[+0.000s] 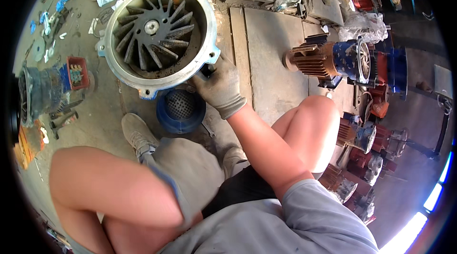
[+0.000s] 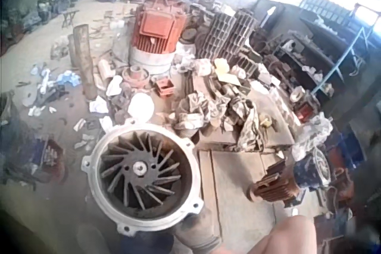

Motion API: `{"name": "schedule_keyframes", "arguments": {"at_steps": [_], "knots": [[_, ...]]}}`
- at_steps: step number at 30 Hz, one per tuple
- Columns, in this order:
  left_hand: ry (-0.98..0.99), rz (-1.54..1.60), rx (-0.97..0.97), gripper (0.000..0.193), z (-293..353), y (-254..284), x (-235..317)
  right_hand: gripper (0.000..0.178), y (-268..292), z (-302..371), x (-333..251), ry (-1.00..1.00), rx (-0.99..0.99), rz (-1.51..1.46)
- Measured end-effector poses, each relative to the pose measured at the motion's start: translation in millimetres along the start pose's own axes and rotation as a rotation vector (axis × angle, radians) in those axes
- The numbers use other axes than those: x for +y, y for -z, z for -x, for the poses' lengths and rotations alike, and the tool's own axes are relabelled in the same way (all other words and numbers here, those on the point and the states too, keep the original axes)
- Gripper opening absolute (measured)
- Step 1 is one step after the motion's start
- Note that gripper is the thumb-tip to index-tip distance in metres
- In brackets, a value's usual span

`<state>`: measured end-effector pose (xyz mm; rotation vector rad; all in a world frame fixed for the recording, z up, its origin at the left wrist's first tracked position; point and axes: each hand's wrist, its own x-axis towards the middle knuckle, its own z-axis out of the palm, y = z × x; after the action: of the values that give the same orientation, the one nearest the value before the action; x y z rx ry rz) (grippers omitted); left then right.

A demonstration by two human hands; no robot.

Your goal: The person sits on the floor in a workshop and uses a wrench to tighten bolts on a motor housing. They rotate the motor to access different sides and continue tightening the fasteners.

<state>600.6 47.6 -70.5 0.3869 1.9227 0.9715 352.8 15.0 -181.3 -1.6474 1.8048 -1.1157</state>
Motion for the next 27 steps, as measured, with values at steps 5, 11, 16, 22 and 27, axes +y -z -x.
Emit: {"name": "schedule_keyframes", "arguments": {"at_steps": [5,11,16,22,27], "knots": [[0.196,-0.034,0.063,0.026,-26.2,23.1,-27.2,0.045,6.7,-9.4,0.9,-0.090,-0.061,-0.029],[0.352,-0.002,0.155,0.028,-47.0,6.8,-69.0,0.032,4.3,-6.3,1.4,-0.035,0.057,-0.081],[0.435,0.002,0.212,0.029,-52.5,11.3,-77.1,0.024,7.9,-10.2,3.4,-0.038,0.030,0.012],[0.457,-0.093,0.354,0.026,-64.5,3.3,-99.8,0.025,11.3,-8.3,-4.7,-0.043,0.029,-0.036],[0.512,-0.062,0.569,0.026,-83.5,-15.4,-136.6,0.025,12.1,-13.1,1.0,-0.058,-0.014,0.035]]}}
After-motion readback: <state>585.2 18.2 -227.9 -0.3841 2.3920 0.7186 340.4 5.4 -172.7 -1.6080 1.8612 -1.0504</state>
